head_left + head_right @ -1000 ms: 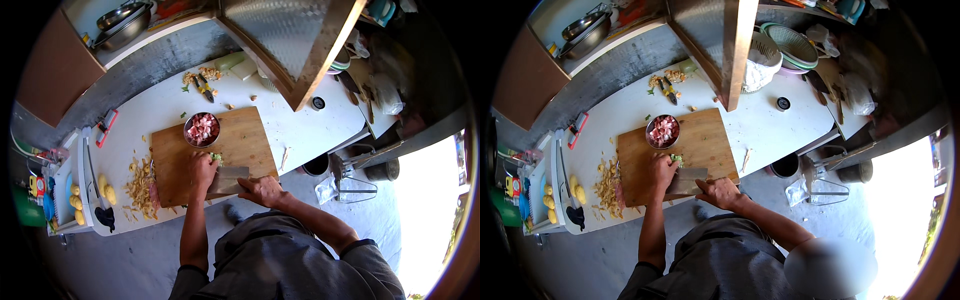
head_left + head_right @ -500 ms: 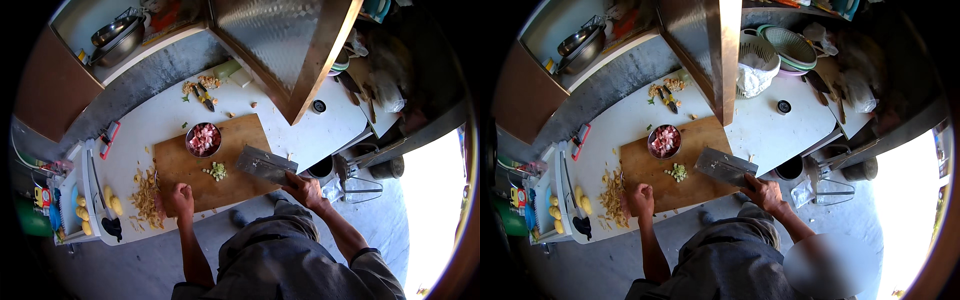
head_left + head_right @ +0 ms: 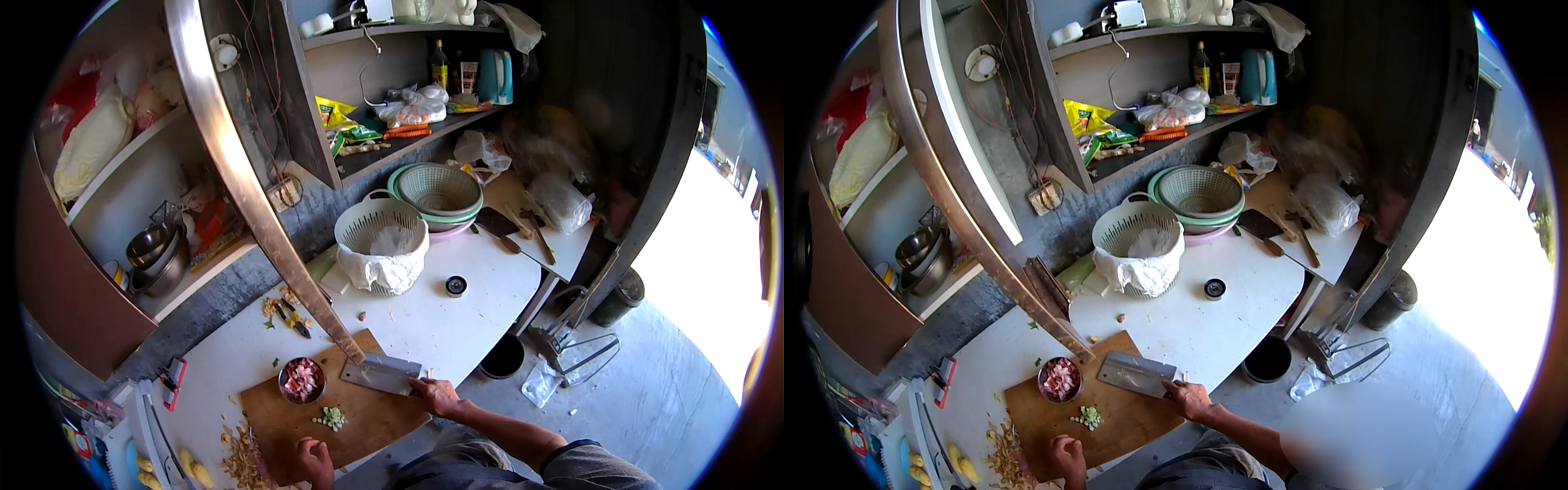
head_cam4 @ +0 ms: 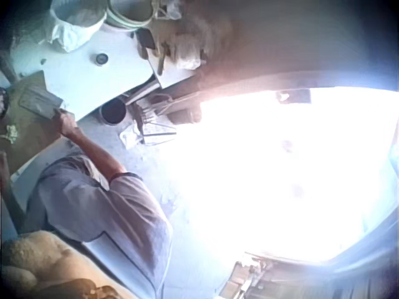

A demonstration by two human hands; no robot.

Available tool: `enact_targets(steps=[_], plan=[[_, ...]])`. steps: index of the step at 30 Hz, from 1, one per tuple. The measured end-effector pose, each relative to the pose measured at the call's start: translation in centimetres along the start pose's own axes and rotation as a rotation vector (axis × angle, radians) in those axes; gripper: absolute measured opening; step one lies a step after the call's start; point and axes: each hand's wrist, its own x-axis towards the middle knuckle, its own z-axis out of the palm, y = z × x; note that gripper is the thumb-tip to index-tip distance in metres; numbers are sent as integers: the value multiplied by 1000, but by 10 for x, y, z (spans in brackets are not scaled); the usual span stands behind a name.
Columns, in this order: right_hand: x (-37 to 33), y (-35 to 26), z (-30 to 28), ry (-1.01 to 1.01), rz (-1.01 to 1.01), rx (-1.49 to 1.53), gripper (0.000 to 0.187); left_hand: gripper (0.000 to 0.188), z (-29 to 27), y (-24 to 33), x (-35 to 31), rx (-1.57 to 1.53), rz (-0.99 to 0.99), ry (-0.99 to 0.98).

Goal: The person chops green onions and ginger on a wooden cutting board using a cleaver, then transfers the chopped pieces into a metal bowl. They then proceed to peel and chop potatoes into chunks on the same board.

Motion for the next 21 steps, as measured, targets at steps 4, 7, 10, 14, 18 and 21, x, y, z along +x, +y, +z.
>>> enact_targets(steps=[4, 7, 10, 14, 18, 21], plan=[[-2, 15, -7, -138, -75, -1, 46, 12, -2, 36, 7, 38, -25, 31], [9, 1, -41, -216, -35, -21, 43, 11, 2, 54, 12, 24, 9, 44], [30, -13, -100, -103, -128, 58, 41, 11, 16, 54, 10, 10, 19, 56], [78, -28, -195, 210, -323, 106, 33, 13, 29, 79, 9, -11, -40, 85], [141, -63, -298, 411, -417, 85, 32, 13, 25, 101, -2, -42, -139, 44], [211, -62, -349, 559, -496, -88, 34, 13, 29, 126, -9, -26, -203, 50]])
